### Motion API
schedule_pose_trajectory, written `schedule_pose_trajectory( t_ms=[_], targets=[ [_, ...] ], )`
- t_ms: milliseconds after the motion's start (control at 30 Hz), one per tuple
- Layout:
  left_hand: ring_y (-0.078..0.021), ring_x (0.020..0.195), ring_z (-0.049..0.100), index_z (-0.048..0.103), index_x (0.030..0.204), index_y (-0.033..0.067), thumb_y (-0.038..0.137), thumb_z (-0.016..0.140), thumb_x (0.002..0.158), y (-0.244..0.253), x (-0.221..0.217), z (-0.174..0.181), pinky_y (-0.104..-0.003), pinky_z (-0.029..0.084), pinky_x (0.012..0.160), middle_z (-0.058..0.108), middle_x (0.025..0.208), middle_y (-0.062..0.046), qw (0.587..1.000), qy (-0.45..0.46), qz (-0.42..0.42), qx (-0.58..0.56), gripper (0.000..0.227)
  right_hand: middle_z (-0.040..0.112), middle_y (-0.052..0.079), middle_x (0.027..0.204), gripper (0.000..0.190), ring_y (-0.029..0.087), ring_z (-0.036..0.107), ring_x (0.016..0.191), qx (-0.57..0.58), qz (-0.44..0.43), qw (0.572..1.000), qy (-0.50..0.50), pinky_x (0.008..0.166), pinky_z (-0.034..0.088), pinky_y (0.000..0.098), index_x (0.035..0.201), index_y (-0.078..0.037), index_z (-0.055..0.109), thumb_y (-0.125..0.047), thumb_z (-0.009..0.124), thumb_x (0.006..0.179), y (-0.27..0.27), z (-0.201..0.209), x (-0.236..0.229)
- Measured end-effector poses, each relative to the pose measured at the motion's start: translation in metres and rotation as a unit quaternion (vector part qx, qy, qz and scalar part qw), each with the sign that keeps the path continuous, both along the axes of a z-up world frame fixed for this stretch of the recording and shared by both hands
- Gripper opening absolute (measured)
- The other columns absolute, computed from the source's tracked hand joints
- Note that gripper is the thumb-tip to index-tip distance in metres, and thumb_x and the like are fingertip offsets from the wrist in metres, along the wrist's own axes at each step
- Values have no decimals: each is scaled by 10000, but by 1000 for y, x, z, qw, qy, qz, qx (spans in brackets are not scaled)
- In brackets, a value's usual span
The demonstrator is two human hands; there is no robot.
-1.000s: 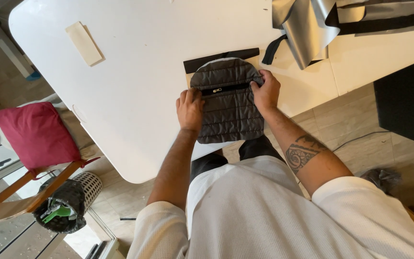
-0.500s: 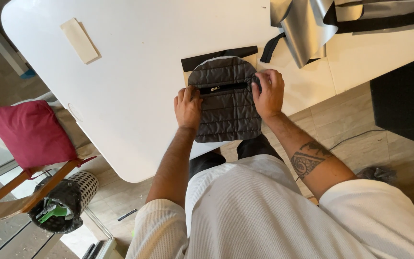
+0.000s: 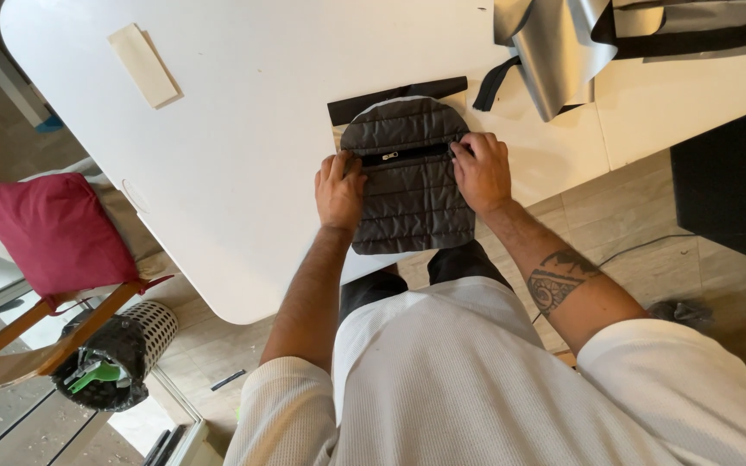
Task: Preparing and cutting fabric or leather materials for sewing, including trimming with scissors and folding pieces.
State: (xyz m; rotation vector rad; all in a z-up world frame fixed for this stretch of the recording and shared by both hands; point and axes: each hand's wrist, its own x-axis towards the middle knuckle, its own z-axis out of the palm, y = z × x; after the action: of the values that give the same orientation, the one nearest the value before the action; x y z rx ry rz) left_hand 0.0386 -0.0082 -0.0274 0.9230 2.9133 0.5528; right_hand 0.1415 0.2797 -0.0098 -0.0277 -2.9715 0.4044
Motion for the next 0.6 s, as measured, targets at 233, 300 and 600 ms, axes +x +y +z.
schedule_pose_trajectory(
  t_ms=[233,300,600],
  targets=[
    [-273,1262,500,746,1151,130,288,709,915,-2,-1,2,-402,457,965,567,1296,-32,1000,-4,-14,-6,287,559,29,1102,202,250,553,1065,5,-9,999,-35,801,421,389,1113,-119,751,-171,726,920,0,-2,-3],
    [-275,1265,497,746,1154,130,288,711,910,-3,-1,0,-405,456,963,565,1299,-32,1000,-6,-15,-7,293,556,31,1100,198,253,554,1065,4,-5,999,-40,804,423,391,1118,-117,748,-175,714,931,2,-2,-2],
    [-265,1278,490,746,1164,145,281,717,908,-4,-1,-4,-407,449,972,555,1316,-27,1000,-13,-13,-18,292,546,24,1100,200,251,556,1065,11,-2,999,-46,809,427,389,1126,-124,740,-189,708,940,3,-3,-3]
  ],
)
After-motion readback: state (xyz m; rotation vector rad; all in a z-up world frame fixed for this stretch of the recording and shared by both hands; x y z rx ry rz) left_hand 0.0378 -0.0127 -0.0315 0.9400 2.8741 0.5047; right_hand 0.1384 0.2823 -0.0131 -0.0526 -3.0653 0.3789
